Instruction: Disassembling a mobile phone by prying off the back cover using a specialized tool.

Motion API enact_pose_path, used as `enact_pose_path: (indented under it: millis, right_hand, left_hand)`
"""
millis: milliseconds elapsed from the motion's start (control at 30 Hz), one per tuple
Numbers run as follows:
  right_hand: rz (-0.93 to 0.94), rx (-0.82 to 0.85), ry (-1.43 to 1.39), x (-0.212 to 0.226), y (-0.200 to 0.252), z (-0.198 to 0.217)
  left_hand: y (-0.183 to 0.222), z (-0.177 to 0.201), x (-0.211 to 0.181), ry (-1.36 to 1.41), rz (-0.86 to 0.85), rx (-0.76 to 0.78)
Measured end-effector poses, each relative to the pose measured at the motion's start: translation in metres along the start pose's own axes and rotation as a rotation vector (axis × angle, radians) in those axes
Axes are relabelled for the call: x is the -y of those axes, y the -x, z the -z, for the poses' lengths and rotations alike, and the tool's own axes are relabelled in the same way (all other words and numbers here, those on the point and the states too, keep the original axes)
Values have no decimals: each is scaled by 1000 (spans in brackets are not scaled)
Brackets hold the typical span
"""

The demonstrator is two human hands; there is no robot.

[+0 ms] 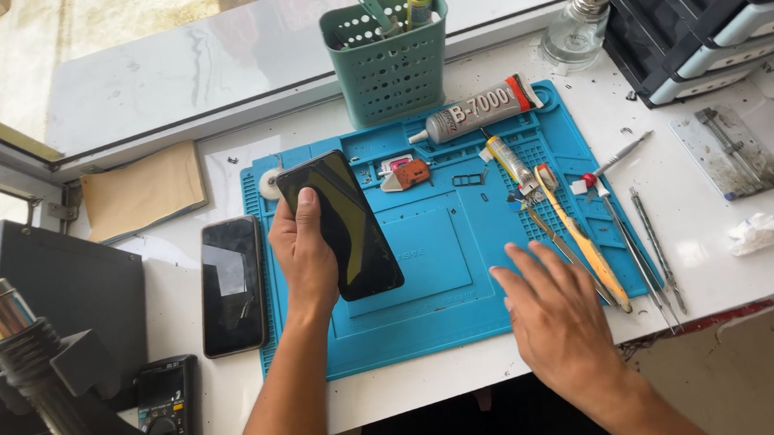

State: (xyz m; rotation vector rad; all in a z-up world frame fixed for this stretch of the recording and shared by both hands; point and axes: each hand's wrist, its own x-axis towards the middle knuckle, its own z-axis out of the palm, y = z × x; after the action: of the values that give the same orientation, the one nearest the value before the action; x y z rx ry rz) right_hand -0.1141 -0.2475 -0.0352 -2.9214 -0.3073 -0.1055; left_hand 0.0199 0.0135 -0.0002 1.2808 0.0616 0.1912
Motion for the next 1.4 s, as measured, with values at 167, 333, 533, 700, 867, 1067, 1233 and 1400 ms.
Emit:
enact_pose_path:
  millis: [167, 333, 533, 700, 867, 1067, 1233, 1400]
  right_hand:
    - [-107, -260, 275, -21, 21, 8]
    - [-101, -307, 283, -37, 23, 8]
    - [-62, -337, 181, -59, 15, 2]
    - [-30, -373, 120, -68, 4, 4]
    - [-66, -434, 56, -82, 14, 20]
    - [-545, -53, 47, -105, 28, 48]
    - [-519, -190, -71, -104, 23, 38]
    - [-490, -229, -93, -115, 16, 28]
  left_hand:
    - [3, -2, 6, -32, -53, 32]
    - [4, -3, 5, -73, -66, 24]
    - [4, -4, 7, -67, -52, 13]
    - [4, -3, 9, -76, -73, 17]
    - [2, -1, 8, -82, -97, 12]
    - [0, -1, -4, -1, 26, -72]
    - [0, 0, -5, 18, 39, -94]
    - [-2, 0, 0, 51, 7, -77]
